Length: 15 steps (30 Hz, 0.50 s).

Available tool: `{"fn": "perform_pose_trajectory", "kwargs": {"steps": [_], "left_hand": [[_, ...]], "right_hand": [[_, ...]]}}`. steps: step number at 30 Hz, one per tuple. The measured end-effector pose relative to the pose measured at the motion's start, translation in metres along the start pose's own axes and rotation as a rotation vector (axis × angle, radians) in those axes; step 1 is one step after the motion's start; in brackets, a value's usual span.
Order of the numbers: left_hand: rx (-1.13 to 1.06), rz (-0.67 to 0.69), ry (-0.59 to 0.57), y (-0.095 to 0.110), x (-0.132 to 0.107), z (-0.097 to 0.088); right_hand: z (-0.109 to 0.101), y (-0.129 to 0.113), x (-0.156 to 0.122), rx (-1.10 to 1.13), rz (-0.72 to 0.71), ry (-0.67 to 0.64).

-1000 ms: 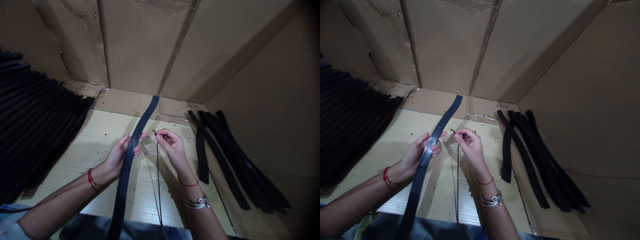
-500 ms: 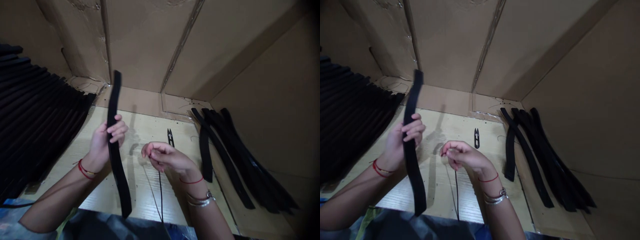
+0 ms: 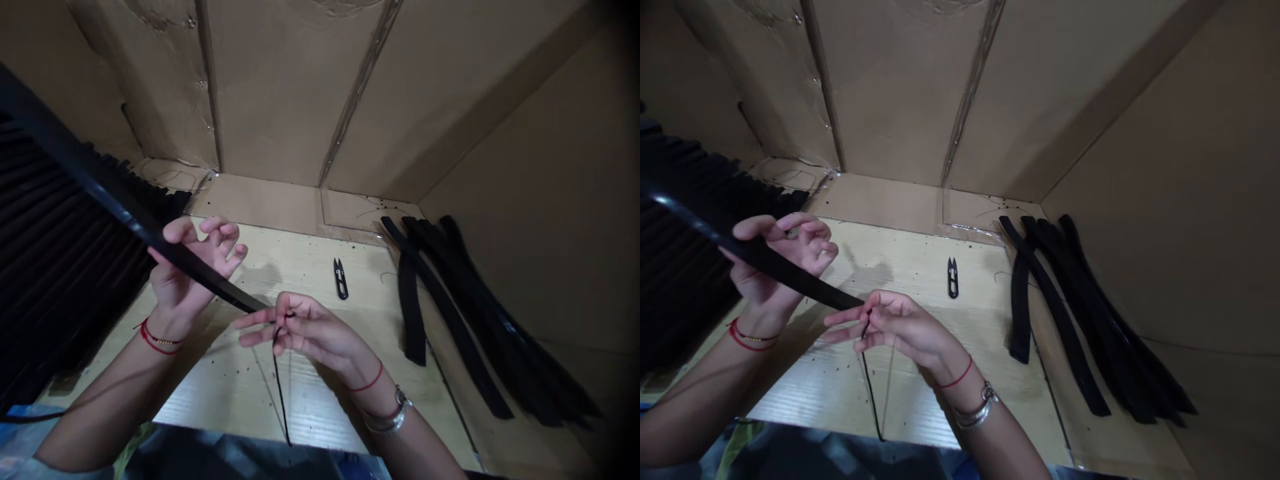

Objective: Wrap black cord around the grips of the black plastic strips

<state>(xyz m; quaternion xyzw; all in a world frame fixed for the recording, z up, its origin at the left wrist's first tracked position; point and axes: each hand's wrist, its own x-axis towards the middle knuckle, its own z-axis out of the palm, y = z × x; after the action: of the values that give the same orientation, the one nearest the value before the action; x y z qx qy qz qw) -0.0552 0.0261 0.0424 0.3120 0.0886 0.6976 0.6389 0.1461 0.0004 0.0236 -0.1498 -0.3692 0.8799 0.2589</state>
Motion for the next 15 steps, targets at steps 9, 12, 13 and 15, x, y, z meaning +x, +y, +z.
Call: {"fn": "perform_pose_trajectory", "kwargs": {"steps": [9, 12, 13, 15], "left_hand": [[0.222, -0.122, 0.014, -0.012, -0.002, -0.019], [0.281, -0.279, -0.109, -0.020, -0.001, -0.030], [0.283, -0.336, -0.190, -0.021, -0.002, -0.032], [0.298, -0.421, -0.309, -0.020, -0.003, -0.033]], "right_hand": [[0.019, 0.024, 0.009, 0.178, -0.185, 0.254], [0.013, 0.025, 0.011, 0.147, -0.187, 0.381], [0.011, 0.024, 0.012, 0.108, -0.206, 0.438], [0.004, 0.018, 0.011, -0.017, -0.275, 0.556]]}}
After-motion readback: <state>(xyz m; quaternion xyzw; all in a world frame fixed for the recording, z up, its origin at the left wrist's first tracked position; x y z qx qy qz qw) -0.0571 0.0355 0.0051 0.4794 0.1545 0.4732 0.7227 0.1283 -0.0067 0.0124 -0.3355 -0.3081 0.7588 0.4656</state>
